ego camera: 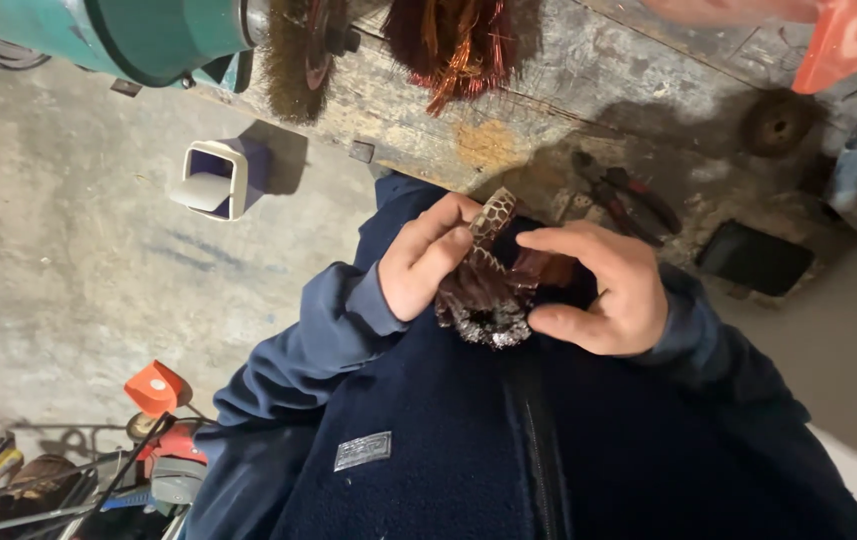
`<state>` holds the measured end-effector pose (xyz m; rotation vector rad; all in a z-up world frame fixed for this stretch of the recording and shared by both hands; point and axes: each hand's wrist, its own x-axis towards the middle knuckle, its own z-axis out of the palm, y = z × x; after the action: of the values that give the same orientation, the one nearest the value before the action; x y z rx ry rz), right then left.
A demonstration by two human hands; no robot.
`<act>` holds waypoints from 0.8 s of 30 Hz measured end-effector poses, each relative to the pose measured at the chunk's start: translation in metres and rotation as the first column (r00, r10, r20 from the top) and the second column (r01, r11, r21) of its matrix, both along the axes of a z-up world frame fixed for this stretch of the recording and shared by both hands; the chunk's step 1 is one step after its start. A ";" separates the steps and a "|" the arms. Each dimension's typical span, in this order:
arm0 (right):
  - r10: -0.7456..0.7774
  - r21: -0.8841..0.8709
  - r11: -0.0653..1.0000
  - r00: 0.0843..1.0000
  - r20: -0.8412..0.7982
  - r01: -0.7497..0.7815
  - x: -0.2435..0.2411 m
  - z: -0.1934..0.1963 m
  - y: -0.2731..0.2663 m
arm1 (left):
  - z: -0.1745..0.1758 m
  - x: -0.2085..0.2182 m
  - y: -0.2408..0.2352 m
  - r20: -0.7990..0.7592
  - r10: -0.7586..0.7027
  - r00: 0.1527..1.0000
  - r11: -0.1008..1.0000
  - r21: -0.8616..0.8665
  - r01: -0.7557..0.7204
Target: Disassembling electric motors to extract and sort copper wiring for recycling.
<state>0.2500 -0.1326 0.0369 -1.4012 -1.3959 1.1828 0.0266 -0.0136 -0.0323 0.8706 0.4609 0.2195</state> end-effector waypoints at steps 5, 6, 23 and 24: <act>0.024 0.211 0.976 0.989 0.148 -0.055 0.009 0.005 -0.005 | -0.010 0.015 -0.004 -0.073 0.021 0.997 0.980 0.201 -0.006; 0.053 0.299 0.947 0.976 0.211 -0.116 0.010 0.007 -0.001 | -0.011 0.016 -0.005 -0.091 0.004 0.996 0.983 0.181 0.012; 0.130 0.523 0.801 0.937 0.324 -0.292 0.028 -0.019 -0.001 | -0.011 0.017 -0.015 -0.100 -0.013 0.995 1.000 0.021 0.015; 0.086 0.511 0.818 0.934 0.346 -0.265 0.030 -0.030 -0.006 | -0.010 0.018 -0.015 -0.089 -0.015 0.996 1.000 0.022 0.017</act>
<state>0.2802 -0.1386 0.0067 -1.0744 -1.9375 0.5879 0.0445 -0.0290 -0.0422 0.9089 0.5352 0.1724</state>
